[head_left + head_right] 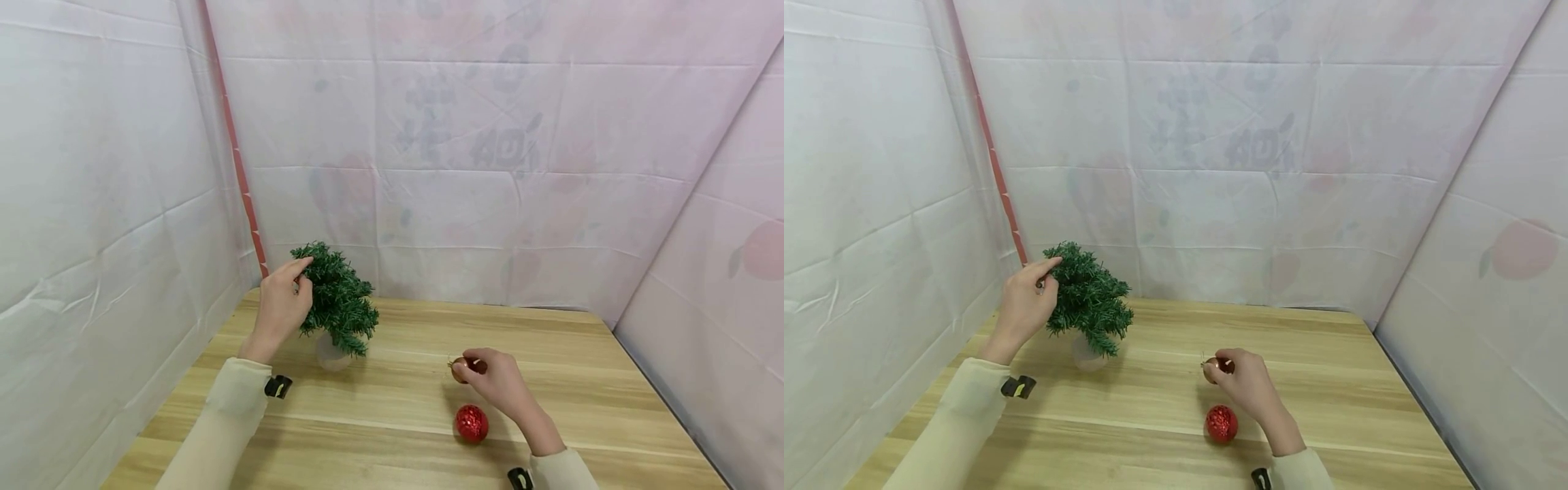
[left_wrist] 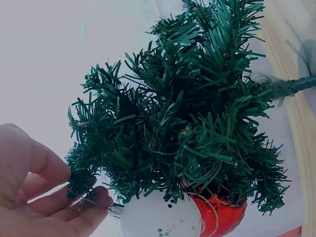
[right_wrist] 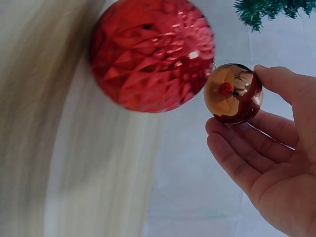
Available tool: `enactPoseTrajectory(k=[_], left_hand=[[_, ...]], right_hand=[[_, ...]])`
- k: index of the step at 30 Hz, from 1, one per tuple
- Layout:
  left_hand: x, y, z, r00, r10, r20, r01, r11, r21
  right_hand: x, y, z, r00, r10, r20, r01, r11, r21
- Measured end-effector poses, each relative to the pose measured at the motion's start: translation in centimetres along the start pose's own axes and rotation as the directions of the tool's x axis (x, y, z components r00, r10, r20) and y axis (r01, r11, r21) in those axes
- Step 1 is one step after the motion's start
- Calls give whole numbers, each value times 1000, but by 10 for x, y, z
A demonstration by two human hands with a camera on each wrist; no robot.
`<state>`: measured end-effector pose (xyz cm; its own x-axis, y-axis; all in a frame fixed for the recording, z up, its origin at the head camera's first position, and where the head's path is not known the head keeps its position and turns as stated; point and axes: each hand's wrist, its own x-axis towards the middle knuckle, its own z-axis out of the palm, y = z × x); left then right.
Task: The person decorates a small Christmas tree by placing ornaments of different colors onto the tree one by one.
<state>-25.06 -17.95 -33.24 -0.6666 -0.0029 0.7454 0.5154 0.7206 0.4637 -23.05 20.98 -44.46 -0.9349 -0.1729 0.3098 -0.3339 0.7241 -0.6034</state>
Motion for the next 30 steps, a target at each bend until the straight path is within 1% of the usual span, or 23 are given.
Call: enactPoseTrajectory(k=[5,9,16,22,30], left_hand=[[-1,1,-1,1000,5,-7,-5,1000,-5],[-1,2,-1,1000,8,-15,-8,1000,-12],[-2,5,-3,1000,12,-29,-12,1000,-13],[-2,7,-3,999,16,-36,-16,1000,8],[-3,14,-6,999,20,-32,-19,1000,11]], right_hand=[[2,-8,-1,999,-36,-12,36,999,6],[4,-13,-1,996,-86,-37,86,996,6],[5,-21,-2,977,-186,-101,186,982,-8],[7,-31,-4,972,-208,-104,212,977,22],[11,-48,-8,959,-262,-110,264,965,4]])
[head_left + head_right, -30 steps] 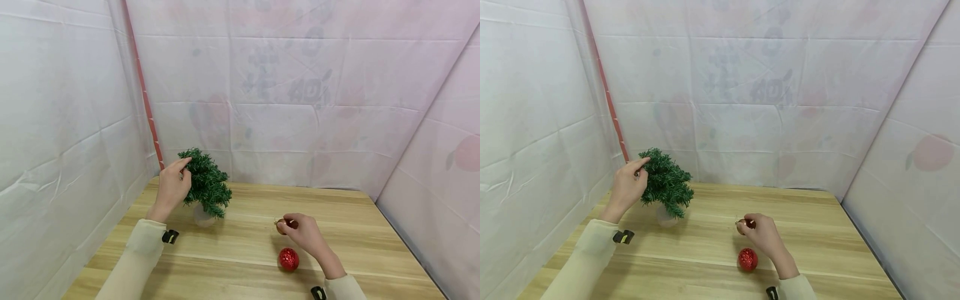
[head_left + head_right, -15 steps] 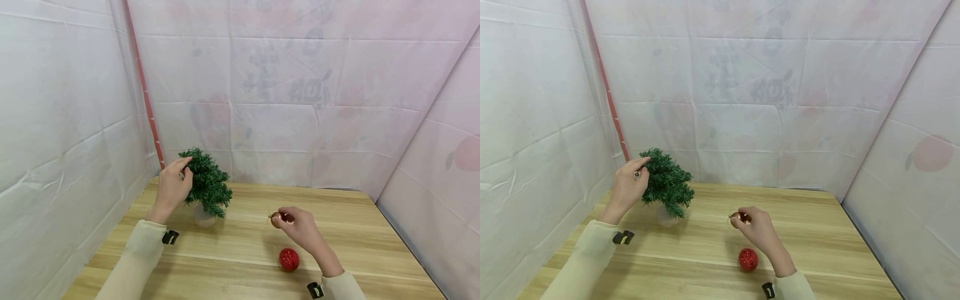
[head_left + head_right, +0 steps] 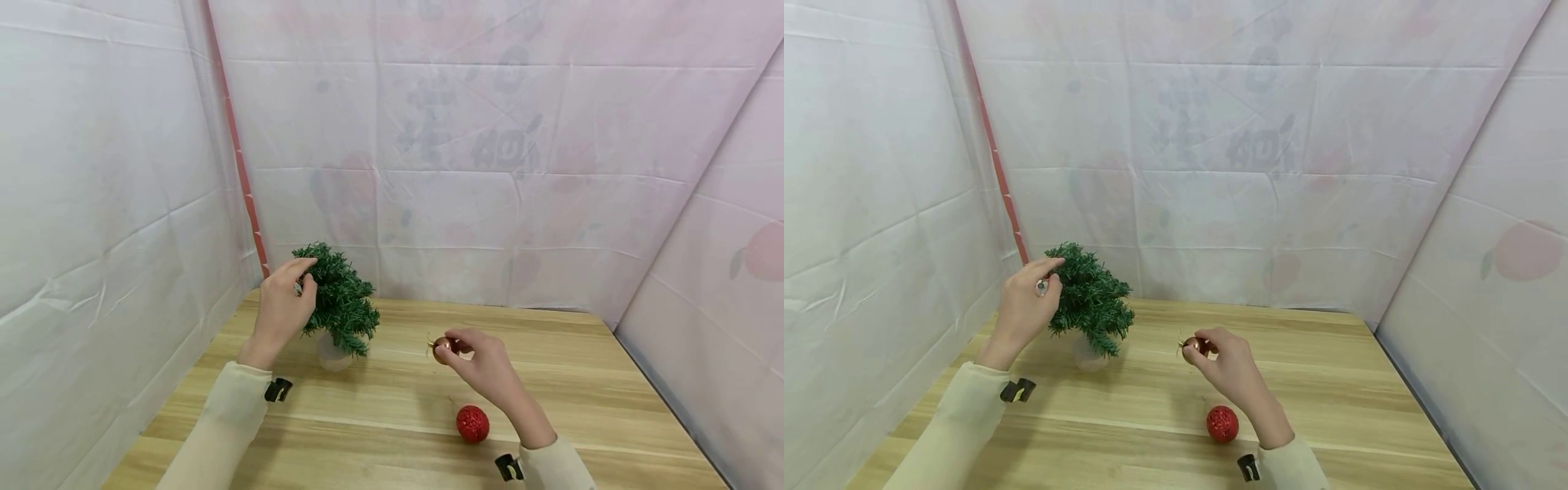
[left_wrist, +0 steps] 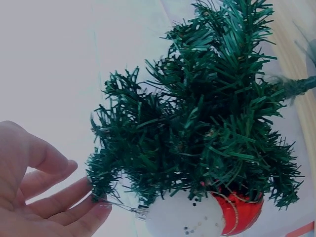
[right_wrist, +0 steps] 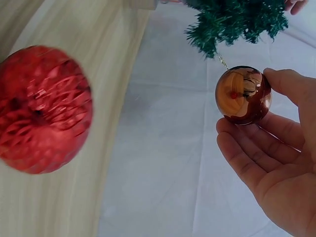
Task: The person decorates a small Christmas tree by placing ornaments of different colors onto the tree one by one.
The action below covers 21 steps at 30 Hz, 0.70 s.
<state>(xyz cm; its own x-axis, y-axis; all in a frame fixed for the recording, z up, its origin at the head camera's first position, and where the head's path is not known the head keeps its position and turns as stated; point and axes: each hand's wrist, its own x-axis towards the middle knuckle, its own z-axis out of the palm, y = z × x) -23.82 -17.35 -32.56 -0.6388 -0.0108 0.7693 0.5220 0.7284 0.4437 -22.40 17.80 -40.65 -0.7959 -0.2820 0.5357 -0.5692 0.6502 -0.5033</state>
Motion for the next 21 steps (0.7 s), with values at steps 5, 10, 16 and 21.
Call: enactPoseTrajectory(k=[5,10,16,21], left_hand=[[-1,5,-1,1000,30,7,-30,999,26],[-3,13,-2,998,61,18,-62,997,40],[-8,26,1,994,95,53,-96,995,16],[-10,34,3,990,124,67,-122,992,-23]], right_hand=[[7,-11,-1,999,-52,-13,52,999,5],[11,-22,-2,997,-75,-21,75,997,6],[15,-33,-2,994,-104,-24,104,994,14],[18,-38,-1,992,-125,-23,125,992,10]])
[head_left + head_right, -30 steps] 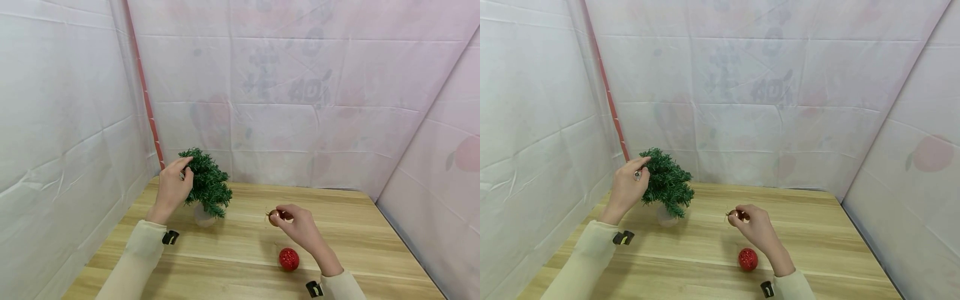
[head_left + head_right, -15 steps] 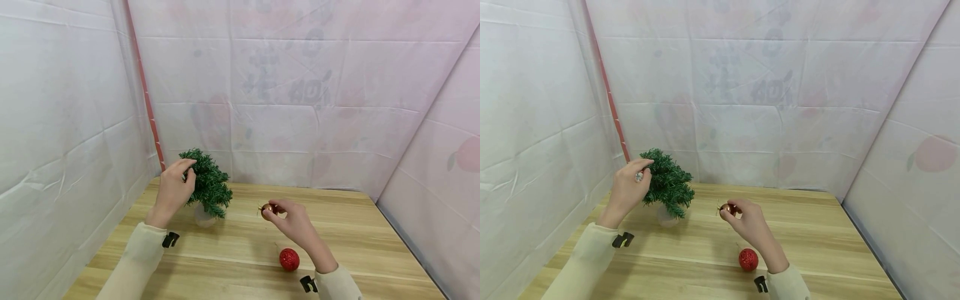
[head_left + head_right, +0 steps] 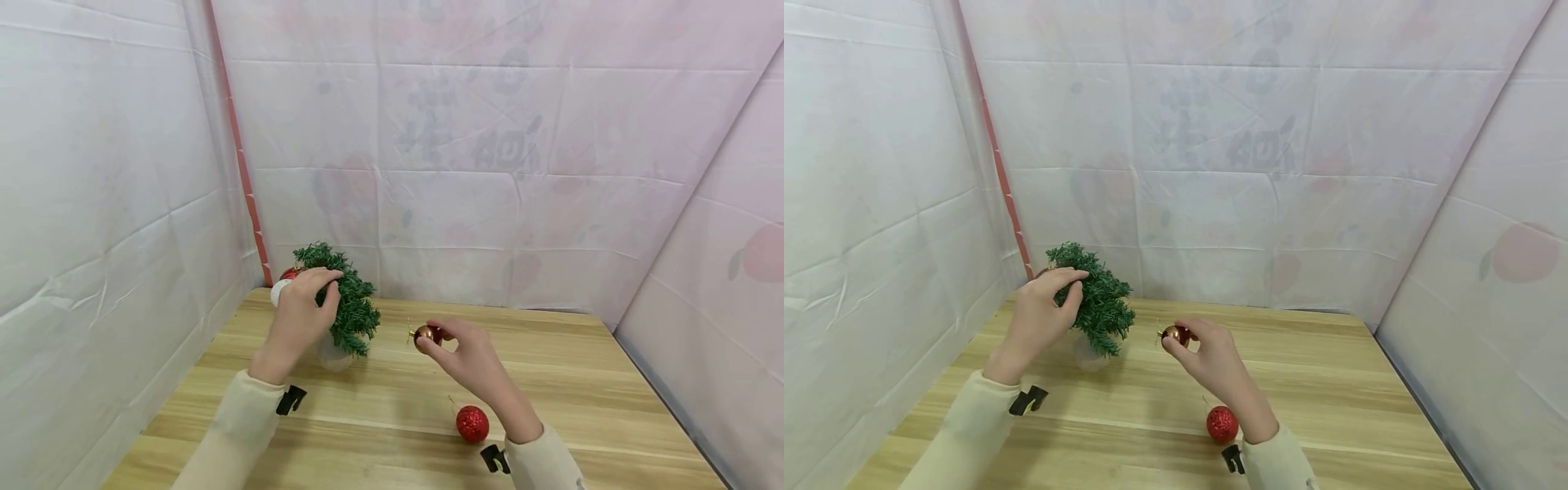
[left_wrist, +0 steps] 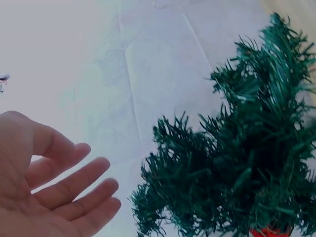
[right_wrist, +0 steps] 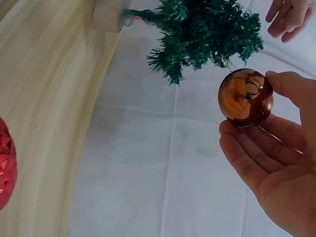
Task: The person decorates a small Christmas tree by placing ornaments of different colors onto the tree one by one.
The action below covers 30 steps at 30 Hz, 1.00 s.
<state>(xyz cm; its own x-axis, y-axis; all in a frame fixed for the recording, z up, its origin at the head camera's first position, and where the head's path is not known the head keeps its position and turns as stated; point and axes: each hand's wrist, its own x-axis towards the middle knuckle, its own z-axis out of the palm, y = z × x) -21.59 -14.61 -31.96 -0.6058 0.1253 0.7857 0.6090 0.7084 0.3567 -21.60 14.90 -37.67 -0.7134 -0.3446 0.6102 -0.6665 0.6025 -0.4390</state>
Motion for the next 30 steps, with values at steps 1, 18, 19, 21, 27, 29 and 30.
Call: enactPoseTrajectory(k=[1,18,19,21,27,29,30], left_hand=[[0,1,1,1000,6,6,-6,1000,-10],[-12,14,28,966,29,256,17,985,-174],[-13,15,29,965,32,260,14,985,-174],[-14,16,31,963,36,268,12,984,-175],[-15,18,34,959,29,282,24,983,-183],[-15,18,35,960,28,279,24,983,-183],[-15,19,35,960,28,278,24,983,-182]], right_hand=[[1,-1,0,1000,0,0,0,1000,-2],[10,-15,3,987,-148,-61,149,989,16],[11,-16,3,986,-156,-62,157,987,17],[11,-16,4,983,-171,-67,173,985,24],[12,-19,6,977,-199,-70,202,979,27],[12,-20,6,978,-199,-69,201,979,25],[12,-21,6,978,-199,-69,201,979,26]])
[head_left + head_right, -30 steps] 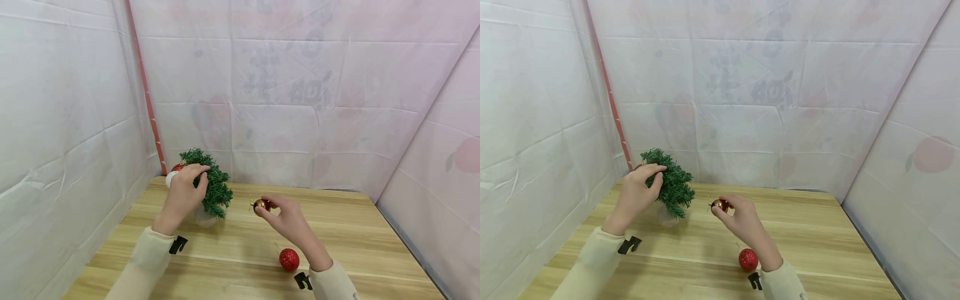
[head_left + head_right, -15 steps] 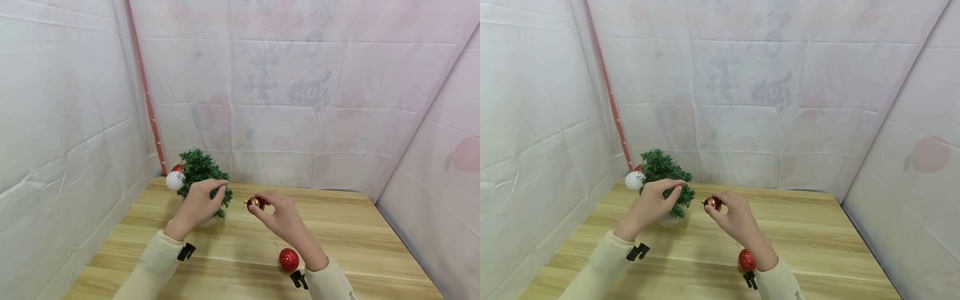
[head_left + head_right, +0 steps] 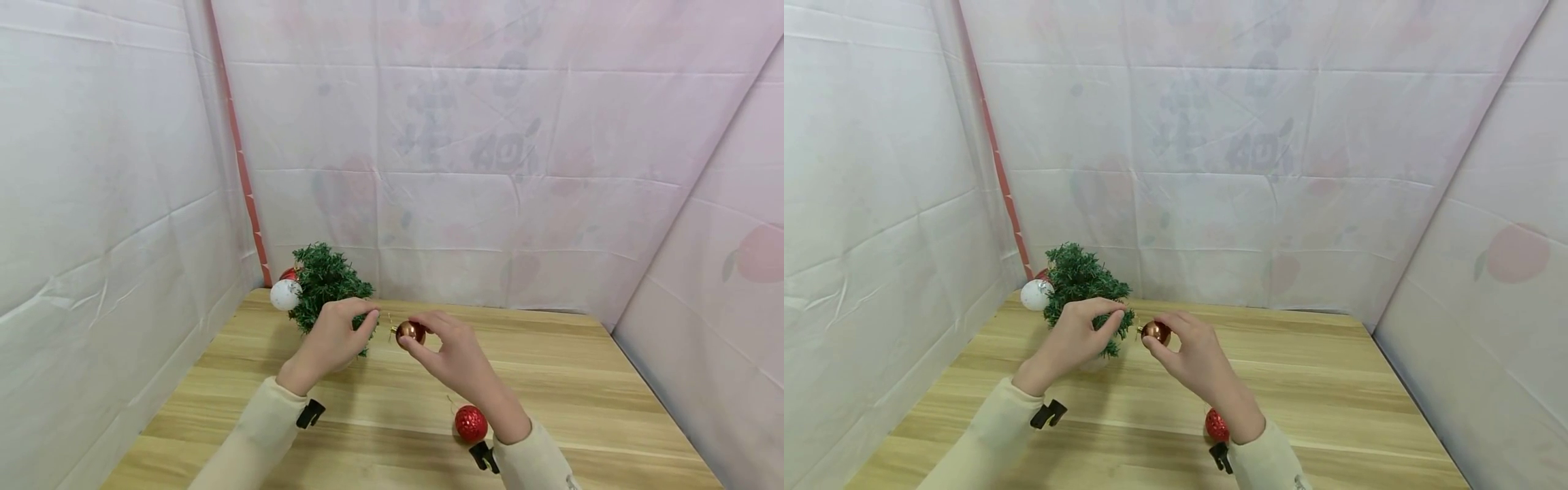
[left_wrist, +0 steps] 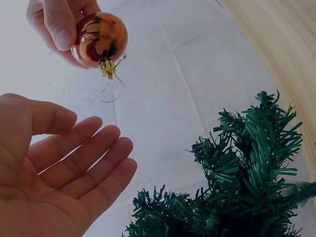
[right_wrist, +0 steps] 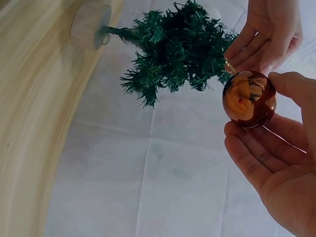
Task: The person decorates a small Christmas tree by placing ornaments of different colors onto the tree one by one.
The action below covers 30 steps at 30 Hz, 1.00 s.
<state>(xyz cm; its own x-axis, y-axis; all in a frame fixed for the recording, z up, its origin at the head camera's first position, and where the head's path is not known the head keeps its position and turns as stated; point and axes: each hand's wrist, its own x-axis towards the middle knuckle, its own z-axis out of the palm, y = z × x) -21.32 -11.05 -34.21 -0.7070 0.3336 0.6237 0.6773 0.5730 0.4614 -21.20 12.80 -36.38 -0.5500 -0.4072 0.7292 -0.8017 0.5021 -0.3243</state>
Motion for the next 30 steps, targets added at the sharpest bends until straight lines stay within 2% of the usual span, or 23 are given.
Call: enactPoseTrajectory(k=[16,22,30], left_hand=[[1,4,4,999,-48,-4,48,999,9],[1,4,5,999,-35,-17,35,999,24],[2,3,7,999,18,-46,-16,999,45]], right_hand=[[5,-10,1,999,-47,-2,47,999,23],[5,-10,3,998,-56,1,56,998,16],[2,-9,4,999,-49,8,49,998,31]])
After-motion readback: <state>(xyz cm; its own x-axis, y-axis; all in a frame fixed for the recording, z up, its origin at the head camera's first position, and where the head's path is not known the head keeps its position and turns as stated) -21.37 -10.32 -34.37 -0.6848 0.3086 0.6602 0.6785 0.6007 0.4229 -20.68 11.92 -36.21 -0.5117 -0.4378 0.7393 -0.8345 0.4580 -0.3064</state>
